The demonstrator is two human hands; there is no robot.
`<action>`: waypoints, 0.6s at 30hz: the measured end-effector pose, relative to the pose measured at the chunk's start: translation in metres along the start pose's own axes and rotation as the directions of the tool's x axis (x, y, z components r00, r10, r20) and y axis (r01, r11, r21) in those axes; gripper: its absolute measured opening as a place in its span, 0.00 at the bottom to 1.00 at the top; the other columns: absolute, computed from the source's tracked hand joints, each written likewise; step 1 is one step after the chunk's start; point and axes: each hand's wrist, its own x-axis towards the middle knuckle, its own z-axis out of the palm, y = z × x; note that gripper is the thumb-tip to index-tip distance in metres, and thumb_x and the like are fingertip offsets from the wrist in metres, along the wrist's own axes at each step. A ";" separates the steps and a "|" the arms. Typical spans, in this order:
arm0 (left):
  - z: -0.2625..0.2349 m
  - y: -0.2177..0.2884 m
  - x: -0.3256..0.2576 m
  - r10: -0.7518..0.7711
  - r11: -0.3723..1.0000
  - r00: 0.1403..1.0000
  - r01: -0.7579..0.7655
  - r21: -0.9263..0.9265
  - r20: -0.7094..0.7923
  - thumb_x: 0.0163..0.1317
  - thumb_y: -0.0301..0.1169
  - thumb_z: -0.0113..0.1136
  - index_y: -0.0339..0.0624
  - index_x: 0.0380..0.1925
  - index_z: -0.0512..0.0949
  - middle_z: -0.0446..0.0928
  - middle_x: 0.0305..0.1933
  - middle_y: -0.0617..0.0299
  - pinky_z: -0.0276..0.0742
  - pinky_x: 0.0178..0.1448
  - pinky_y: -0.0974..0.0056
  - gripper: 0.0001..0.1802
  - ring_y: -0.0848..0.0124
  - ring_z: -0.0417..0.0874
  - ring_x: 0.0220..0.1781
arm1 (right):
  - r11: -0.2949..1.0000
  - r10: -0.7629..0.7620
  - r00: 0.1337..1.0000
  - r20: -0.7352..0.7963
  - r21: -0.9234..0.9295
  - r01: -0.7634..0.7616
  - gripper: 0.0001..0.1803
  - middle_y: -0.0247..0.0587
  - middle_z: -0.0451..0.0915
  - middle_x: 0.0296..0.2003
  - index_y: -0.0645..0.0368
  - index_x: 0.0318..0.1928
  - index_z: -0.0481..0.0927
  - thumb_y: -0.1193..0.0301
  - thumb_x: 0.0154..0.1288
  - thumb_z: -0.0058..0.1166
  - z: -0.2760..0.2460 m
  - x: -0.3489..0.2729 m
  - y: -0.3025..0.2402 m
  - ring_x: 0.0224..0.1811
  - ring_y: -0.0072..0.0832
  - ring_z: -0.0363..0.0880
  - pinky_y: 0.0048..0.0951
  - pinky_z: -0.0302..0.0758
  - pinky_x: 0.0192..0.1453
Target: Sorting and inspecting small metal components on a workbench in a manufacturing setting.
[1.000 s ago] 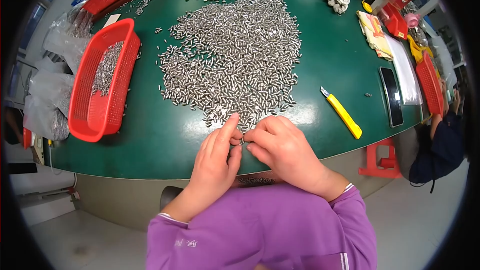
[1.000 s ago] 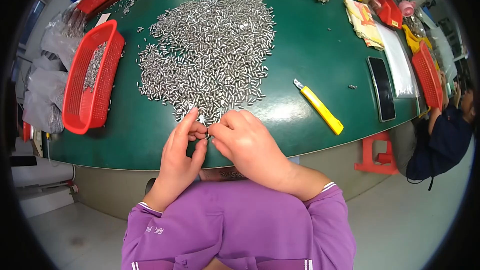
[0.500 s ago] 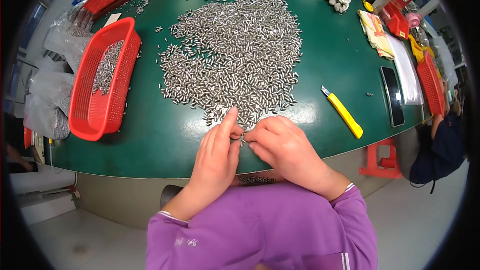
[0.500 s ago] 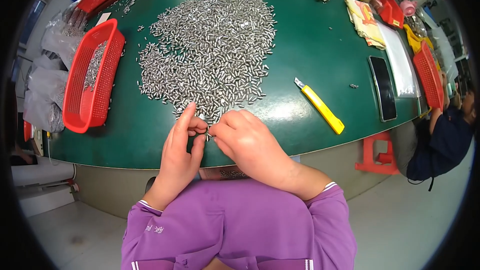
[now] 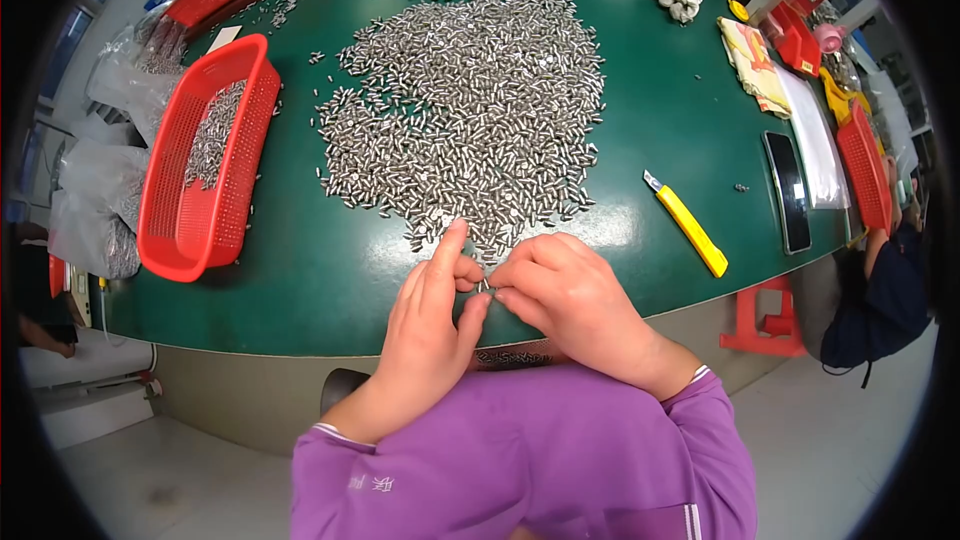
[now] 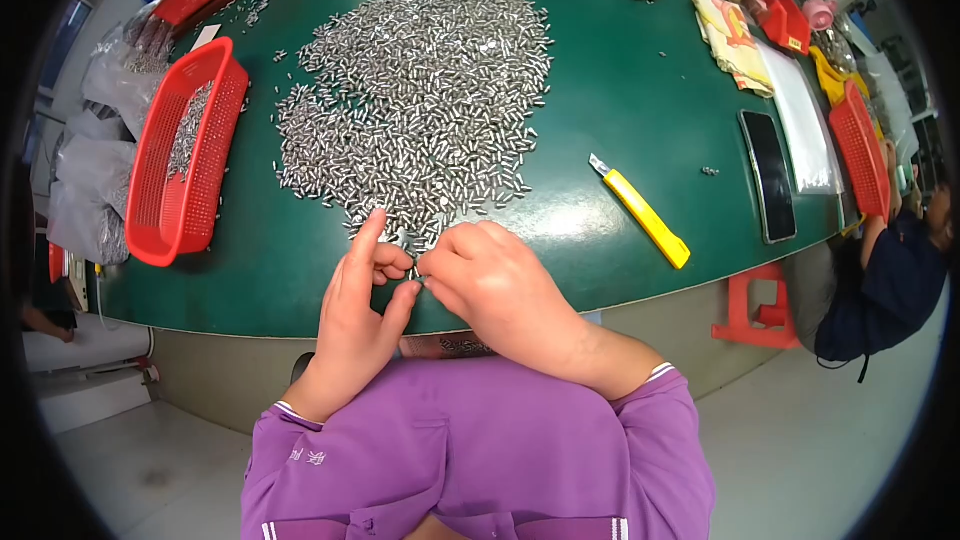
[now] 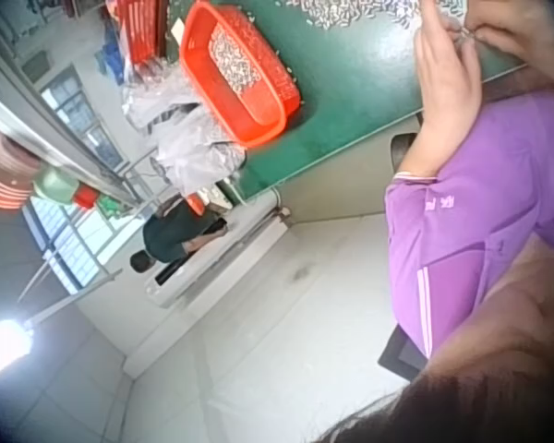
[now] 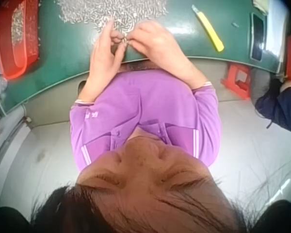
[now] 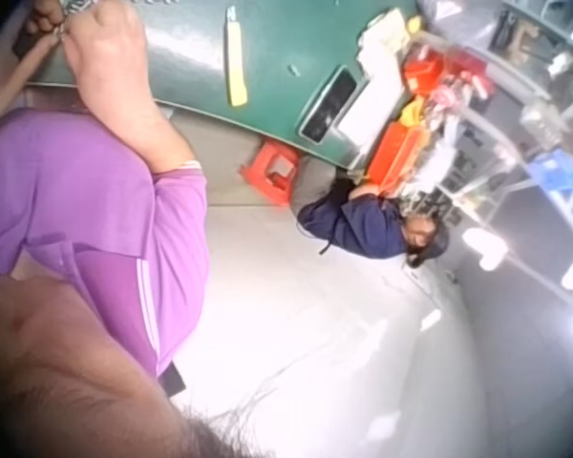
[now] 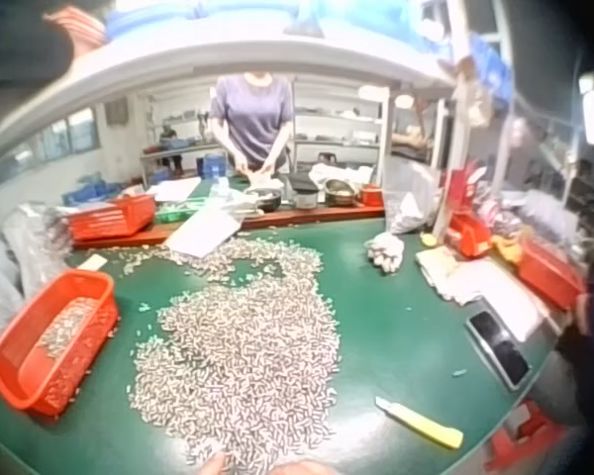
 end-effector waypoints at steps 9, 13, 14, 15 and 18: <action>-0.002 -0.002 0.000 -0.011 1.000 0.999 0.011 0.004 0.040 0.56 0.14 0.66 0.39 0.76 0.58 0.80 0.42 0.61 0.76 0.51 0.63 0.47 0.68 0.80 0.43 | 1.000 0.000 1.000 -0.007 0.009 0.000 0.09 0.39 0.78 0.36 0.59 0.38 0.81 0.78 0.55 0.65 0.000 0.000 0.000 0.41 0.40 0.77 0.39 0.75 0.47; -0.007 0.004 0.001 -0.060 0.995 0.996 0.065 -0.072 0.067 0.57 0.15 0.66 0.37 0.74 0.60 0.79 0.43 0.59 0.78 0.51 0.58 0.44 0.64 0.79 0.42 | 0.998 0.068 0.998 -0.011 0.018 -0.068 0.10 0.41 0.79 0.38 0.59 0.40 0.82 0.79 0.56 0.65 -0.002 -0.001 -0.005 0.42 0.41 0.78 0.40 0.76 0.48; -0.007 0.004 0.002 -0.061 0.995 0.996 0.065 -0.073 0.067 0.57 0.15 0.66 0.37 0.74 0.60 0.79 0.43 0.59 0.78 0.51 0.58 0.44 0.64 0.79 0.42 | 0.996 0.081 0.997 0.000 0.023 -0.081 0.10 0.42 0.80 0.38 0.59 0.41 0.82 0.78 0.56 0.65 -0.003 -0.003 -0.005 0.42 0.42 0.79 0.41 0.76 0.48; -0.007 0.004 0.003 -0.057 0.995 0.996 0.062 -0.075 0.066 0.57 0.16 0.66 0.37 0.74 0.61 0.79 0.43 0.59 0.78 0.51 0.58 0.44 0.64 0.79 0.42 | 0.995 0.095 0.995 0.012 0.028 -0.095 0.11 0.42 0.81 0.39 0.60 0.42 0.82 0.78 0.57 0.65 -0.004 -0.003 -0.005 0.42 0.43 0.79 0.41 0.77 0.48; -0.005 0.002 0.003 -0.046 0.996 0.997 0.051 -0.070 0.063 0.58 0.16 0.66 0.37 0.74 0.62 0.79 0.42 0.58 0.78 0.50 0.58 0.42 0.64 0.80 0.41 | 0.996 0.093 0.996 0.010 0.007 -0.093 0.12 0.43 0.80 0.36 0.60 0.43 0.83 0.78 0.58 0.64 -0.004 -0.004 -0.006 0.40 0.44 0.79 0.42 0.77 0.46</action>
